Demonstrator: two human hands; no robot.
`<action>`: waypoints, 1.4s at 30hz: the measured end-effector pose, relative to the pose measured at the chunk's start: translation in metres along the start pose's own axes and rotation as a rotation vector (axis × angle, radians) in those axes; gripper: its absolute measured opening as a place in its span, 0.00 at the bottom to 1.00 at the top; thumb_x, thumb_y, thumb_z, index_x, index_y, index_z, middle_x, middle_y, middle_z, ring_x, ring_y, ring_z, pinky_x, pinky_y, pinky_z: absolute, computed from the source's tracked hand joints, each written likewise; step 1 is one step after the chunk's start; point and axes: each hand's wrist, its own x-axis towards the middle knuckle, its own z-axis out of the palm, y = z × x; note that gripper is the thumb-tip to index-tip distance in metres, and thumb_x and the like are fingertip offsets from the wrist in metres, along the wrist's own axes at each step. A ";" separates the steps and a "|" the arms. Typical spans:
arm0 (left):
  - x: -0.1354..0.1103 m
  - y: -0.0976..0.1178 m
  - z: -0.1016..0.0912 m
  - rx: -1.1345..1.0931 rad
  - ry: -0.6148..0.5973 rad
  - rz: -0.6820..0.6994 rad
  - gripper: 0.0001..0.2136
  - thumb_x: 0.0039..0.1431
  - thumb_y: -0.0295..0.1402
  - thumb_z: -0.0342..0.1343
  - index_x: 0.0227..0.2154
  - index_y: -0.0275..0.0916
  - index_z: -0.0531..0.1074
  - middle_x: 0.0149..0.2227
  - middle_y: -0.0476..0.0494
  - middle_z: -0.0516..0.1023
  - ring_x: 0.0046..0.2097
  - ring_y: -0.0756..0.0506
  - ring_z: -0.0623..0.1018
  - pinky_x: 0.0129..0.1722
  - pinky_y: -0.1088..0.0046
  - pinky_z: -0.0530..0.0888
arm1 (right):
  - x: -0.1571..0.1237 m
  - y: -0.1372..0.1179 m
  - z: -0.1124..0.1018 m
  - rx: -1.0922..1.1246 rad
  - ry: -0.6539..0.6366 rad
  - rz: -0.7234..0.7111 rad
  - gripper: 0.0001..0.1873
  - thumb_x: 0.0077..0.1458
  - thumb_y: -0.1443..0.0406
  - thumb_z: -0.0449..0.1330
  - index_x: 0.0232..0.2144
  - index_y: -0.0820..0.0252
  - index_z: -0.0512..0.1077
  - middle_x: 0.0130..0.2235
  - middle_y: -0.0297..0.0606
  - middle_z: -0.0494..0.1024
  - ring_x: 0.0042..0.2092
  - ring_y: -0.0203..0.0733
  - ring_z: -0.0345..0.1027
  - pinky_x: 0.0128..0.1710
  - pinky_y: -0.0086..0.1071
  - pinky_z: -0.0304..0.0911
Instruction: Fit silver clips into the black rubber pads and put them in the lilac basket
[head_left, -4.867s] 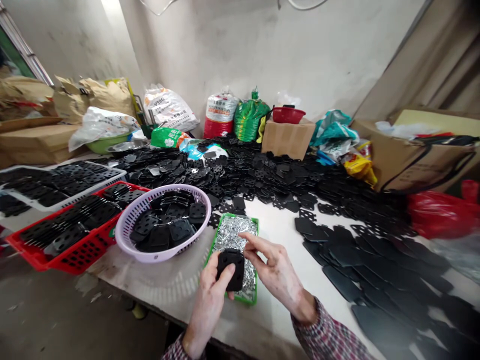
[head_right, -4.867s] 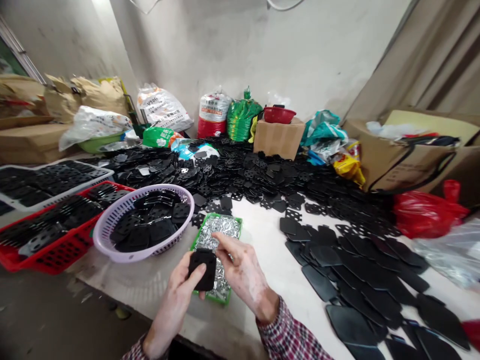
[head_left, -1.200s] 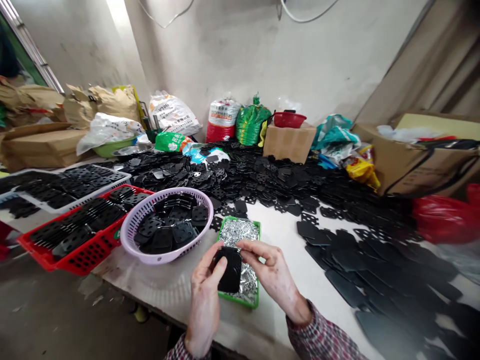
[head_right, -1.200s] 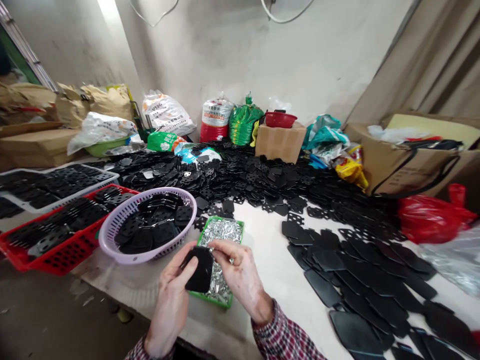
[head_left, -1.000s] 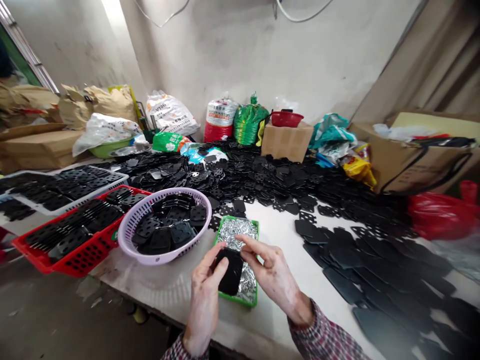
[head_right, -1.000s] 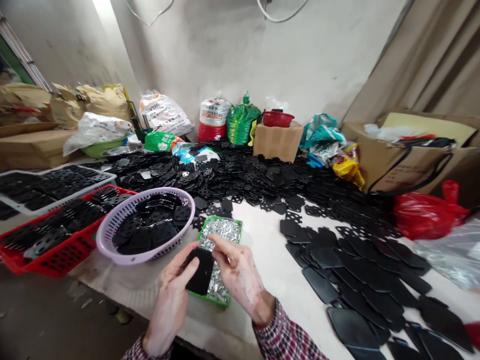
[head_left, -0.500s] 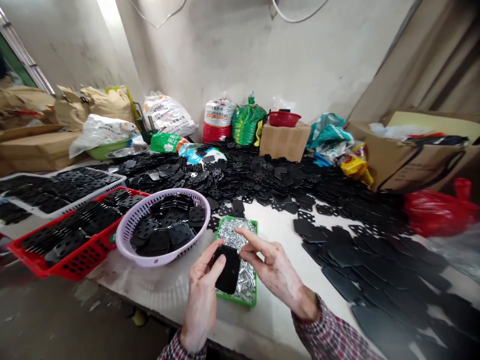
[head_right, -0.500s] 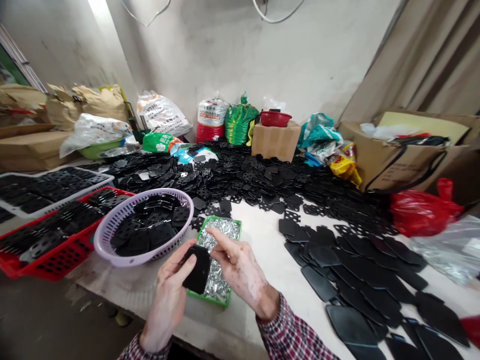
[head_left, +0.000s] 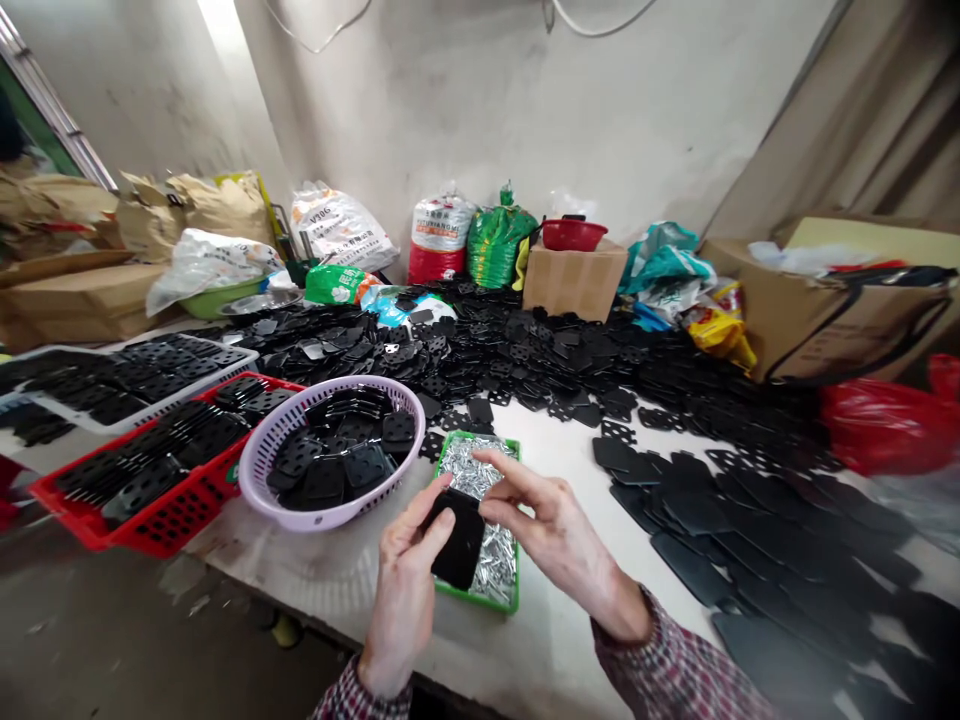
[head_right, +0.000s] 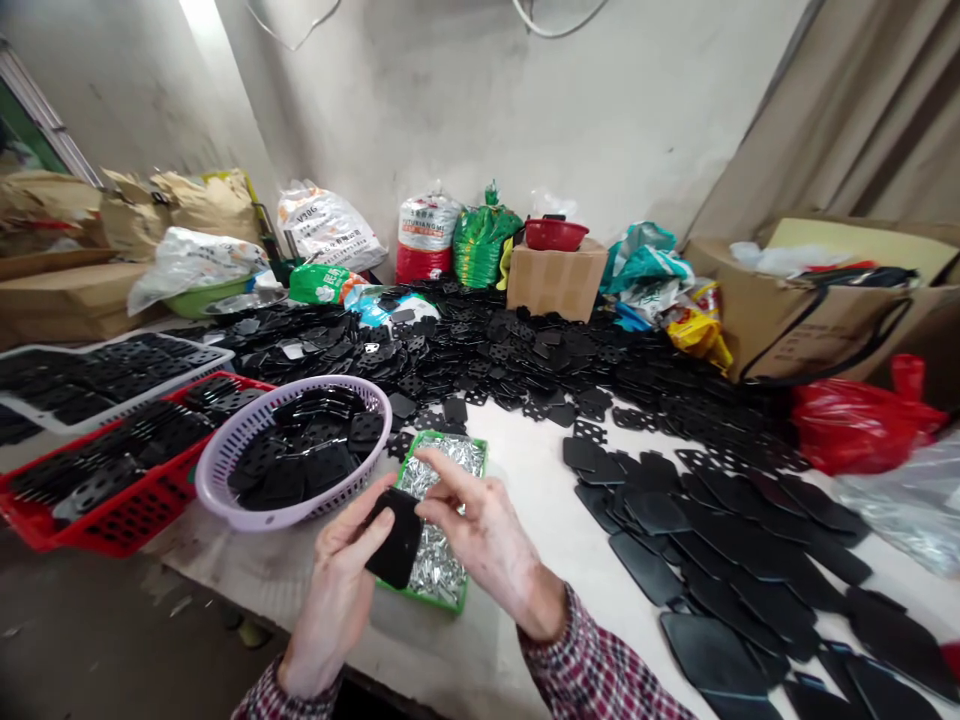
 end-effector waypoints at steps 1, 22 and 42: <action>0.000 0.002 -0.001 -0.006 0.000 -0.003 0.16 0.58 0.37 0.60 0.49 0.49 0.77 0.55 0.50 0.78 0.61 0.41 0.70 0.61 0.65 0.65 | 0.001 0.001 0.000 0.135 0.001 0.077 0.21 0.56 0.63 0.63 0.53 0.58 0.74 0.29 0.33 0.77 0.31 0.40 0.68 0.34 0.32 0.67; 0.026 0.032 -0.089 0.256 0.249 0.205 0.21 0.56 0.37 0.60 0.54 0.47 0.74 0.53 0.48 0.80 0.53 0.44 0.76 0.55 0.69 0.71 | 0.098 -0.022 0.083 -0.308 -0.433 -0.091 0.08 0.52 0.70 0.60 0.33 0.58 0.79 0.28 0.30 0.78 0.29 0.38 0.69 0.29 0.26 0.61; 0.036 -0.030 -0.138 0.120 0.580 0.310 0.22 0.56 0.48 0.58 0.51 0.44 0.75 0.44 0.43 0.83 0.46 0.43 0.82 0.46 0.72 0.78 | 0.299 0.018 0.195 -1.102 -0.421 -0.458 0.08 0.65 0.70 0.57 0.41 0.59 0.76 0.43 0.39 0.77 0.47 0.44 0.70 0.46 0.33 0.63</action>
